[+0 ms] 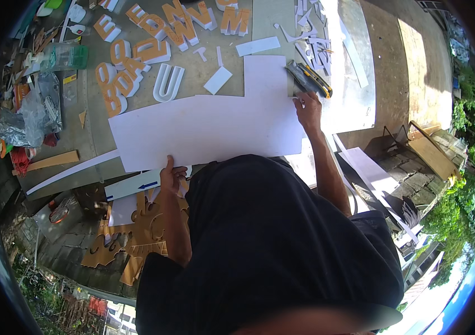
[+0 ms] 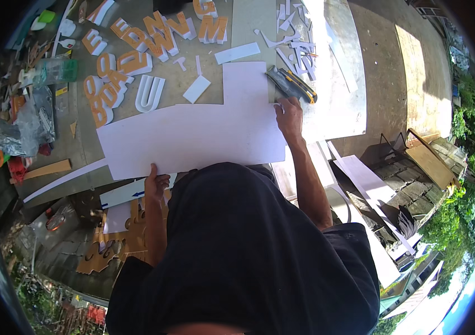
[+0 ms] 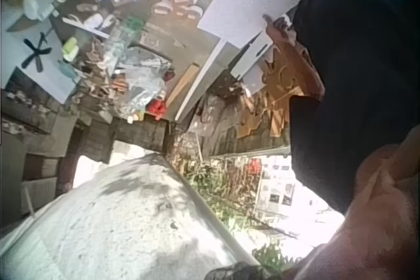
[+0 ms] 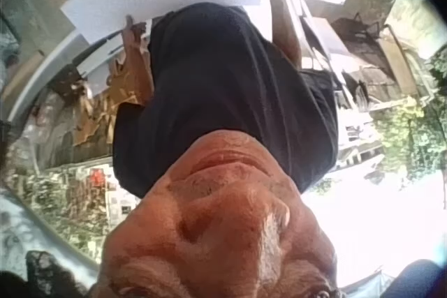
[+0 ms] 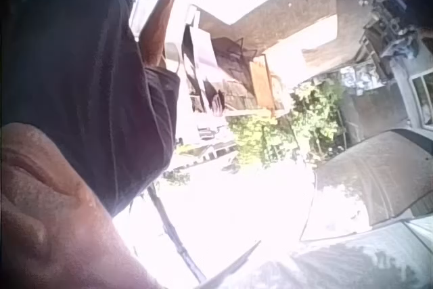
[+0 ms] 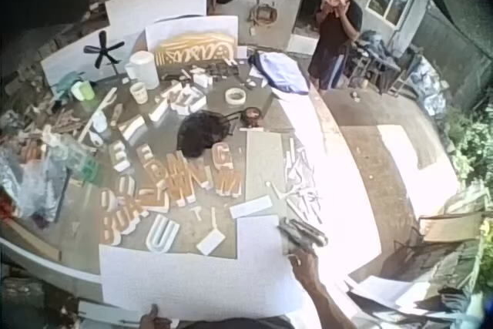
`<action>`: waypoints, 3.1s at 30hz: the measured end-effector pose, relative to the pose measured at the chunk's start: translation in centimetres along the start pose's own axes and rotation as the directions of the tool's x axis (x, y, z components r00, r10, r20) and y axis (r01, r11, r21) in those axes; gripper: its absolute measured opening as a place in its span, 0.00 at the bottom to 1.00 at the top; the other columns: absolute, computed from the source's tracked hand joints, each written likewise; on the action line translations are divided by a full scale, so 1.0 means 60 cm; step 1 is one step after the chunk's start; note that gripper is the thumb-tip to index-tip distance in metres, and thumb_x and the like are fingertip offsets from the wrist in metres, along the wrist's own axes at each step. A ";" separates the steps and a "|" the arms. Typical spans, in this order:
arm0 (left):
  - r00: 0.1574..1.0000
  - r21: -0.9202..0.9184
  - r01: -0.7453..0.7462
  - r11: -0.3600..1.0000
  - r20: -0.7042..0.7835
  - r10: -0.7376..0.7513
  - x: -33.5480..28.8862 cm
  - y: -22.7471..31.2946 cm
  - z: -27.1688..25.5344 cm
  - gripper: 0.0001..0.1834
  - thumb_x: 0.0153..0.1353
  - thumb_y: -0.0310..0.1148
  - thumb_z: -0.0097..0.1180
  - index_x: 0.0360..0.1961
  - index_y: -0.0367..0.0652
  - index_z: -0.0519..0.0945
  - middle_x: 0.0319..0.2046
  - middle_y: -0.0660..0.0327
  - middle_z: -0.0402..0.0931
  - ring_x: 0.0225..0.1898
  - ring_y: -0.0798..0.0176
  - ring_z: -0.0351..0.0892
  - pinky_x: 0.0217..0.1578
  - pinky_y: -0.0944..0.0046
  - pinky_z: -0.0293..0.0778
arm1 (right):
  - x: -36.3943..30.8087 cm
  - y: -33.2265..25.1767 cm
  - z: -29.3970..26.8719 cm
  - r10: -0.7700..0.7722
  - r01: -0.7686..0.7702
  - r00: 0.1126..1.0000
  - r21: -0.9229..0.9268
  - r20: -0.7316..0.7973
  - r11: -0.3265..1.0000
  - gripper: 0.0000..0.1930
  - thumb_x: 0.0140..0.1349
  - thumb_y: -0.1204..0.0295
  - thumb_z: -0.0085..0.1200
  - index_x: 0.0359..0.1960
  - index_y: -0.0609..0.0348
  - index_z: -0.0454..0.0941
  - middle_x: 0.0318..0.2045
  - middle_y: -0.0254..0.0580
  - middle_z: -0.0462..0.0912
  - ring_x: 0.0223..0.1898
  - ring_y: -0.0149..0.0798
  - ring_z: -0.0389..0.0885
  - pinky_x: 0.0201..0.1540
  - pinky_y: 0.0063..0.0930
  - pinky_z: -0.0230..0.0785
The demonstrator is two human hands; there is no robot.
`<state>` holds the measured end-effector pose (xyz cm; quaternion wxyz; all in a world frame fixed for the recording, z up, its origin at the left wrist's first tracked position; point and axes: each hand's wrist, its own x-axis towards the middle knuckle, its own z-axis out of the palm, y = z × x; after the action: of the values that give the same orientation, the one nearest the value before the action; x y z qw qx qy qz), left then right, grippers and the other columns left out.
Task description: Cutting and preparing foam letters for sign assembly using a utility knife.
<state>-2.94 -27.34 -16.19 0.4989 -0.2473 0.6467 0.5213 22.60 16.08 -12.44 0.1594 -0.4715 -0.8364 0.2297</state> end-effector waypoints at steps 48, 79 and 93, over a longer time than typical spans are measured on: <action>0.320 0.812 -0.567 -0.138 0.371 0.871 0.051 0.205 0.412 0.30 0.56 0.34 0.69 0.59 0.39 0.74 0.51 0.52 0.75 0.52 0.47 0.77 0.47 0.54 0.78 | 0.313 0.025 -0.018 -0.432 0.412 0.898 -0.178 -0.087 0.893 0.18 0.58 0.74 0.61 0.52 0.52 0.82 0.54 0.49 0.76 0.58 0.54 0.72 0.59 0.50 0.67; 0.058 0.720 -0.624 -0.304 0.431 0.900 -0.020 0.254 0.374 0.32 0.53 0.42 0.72 0.57 0.38 0.77 0.55 0.50 0.77 0.55 0.44 0.70 0.57 0.48 0.66 | 0.071 -0.101 -0.031 0.052 -0.446 0.878 0.774 0.476 0.449 0.36 0.68 0.56 0.56 0.65 0.76 0.63 0.40 0.54 0.81 0.37 0.42 0.86 0.36 0.31 0.78; 0.312 0.918 -0.394 -0.046 0.181 0.933 0.074 0.303 0.279 0.50 0.46 0.36 0.76 0.70 0.39 0.63 0.57 0.46 0.70 0.57 0.40 0.69 0.57 0.42 0.67 | 0.262 0.141 -0.064 0.195 -0.194 0.981 -0.071 0.002 0.978 0.36 0.68 0.43 0.51 0.66 0.61 0.69 0.38 0.52 0.82 0.36 0.40 0.84 0.36 0.35 0.76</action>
<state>-13.43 -4.96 -11.75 -0.0042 0.2897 0.9358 0.2009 22.59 34.37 -12.93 0.1155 -0.5553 -0.7946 0.2168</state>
